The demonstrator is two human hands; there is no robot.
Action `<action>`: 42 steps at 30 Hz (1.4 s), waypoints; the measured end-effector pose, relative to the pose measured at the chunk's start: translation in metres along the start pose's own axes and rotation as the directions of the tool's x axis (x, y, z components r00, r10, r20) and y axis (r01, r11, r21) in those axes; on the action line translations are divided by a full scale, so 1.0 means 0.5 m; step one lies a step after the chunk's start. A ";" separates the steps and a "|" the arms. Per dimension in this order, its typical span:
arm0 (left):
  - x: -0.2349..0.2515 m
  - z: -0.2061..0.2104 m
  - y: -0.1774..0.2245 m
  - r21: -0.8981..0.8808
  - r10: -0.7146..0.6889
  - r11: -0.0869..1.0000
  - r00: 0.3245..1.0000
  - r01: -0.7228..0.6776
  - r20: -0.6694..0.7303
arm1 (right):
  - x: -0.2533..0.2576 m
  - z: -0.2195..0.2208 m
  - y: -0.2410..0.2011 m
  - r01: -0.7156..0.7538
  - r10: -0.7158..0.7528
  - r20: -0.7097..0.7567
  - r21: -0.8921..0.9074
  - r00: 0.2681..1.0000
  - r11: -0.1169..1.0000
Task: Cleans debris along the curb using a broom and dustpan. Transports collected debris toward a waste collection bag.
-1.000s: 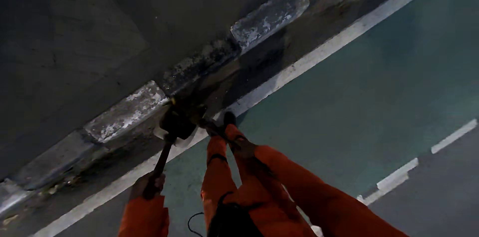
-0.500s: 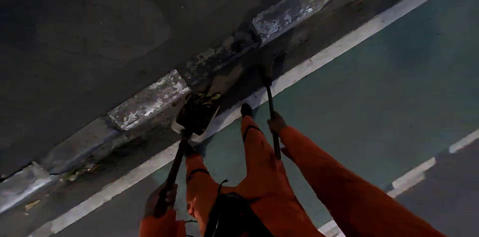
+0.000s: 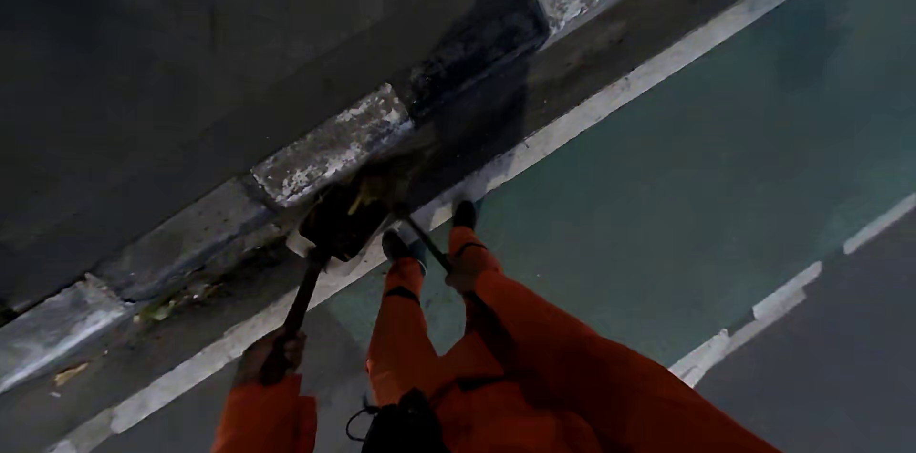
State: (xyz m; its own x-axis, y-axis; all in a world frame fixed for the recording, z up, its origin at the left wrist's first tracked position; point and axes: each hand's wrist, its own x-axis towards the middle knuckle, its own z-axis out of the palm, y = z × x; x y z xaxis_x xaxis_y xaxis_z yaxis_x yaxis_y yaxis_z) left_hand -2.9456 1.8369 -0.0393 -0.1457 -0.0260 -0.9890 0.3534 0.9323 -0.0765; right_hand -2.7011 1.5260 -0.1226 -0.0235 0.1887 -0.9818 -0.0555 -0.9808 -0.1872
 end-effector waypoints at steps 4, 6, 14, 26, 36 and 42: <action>-0.005 -0.035 0.009 0.104 0.000 0.995 1.000 0.001 -0.008 | -0.098 0.025 0.100 0.079 -0.083 0.081 0.049 0.993 0.996; 0.004 -0.053 0.003 0.083 -0.008 0.997 0.999 0.005 0.041 | -0.188 0.022 0.157 -0.053 0.050 0.025 0.191 0.998 0.980; -0.039 -0.081 -0.051 0.115 -0.019 0.993 1.000 0.020 -0.012 | -0.180 -0.084 0.363 -0.139 0.480 -0.305 0.711 0.823 0.689; -0.032 -0.032 0.001 0.127 -0.048 0.990 0.995 0.059 -0.092 | -0.019 0.094 0.112 0.123 -0.126 0.009 0.158 0.992 0.980; -0.001 -0.339 0.000 -0.008 -0.015 1.000 0.999 0.015 0.031 | -0.167 0.155 0.047 -0.034 0.106 -0.245 0.281 0.964 0.959; 0.014 -0.621 0.057 -0.039 0.023 0.999 0.995 -0.019 0.093 | 0.084 0.303 -0.166 -0.133 0.175 -0.303 0.156 0.937 0.979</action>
State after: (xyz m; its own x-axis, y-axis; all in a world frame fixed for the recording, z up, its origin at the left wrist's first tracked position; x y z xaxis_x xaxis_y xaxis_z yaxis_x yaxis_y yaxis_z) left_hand -3.2233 1.9752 -0.0090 -0.0515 -0.0382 -0.9979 0.3195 0.9461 -0.0527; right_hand -2.8488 1.6227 -0.1431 0.2709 -0.0101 -0.9625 -0.2066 -0.9773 -0.0479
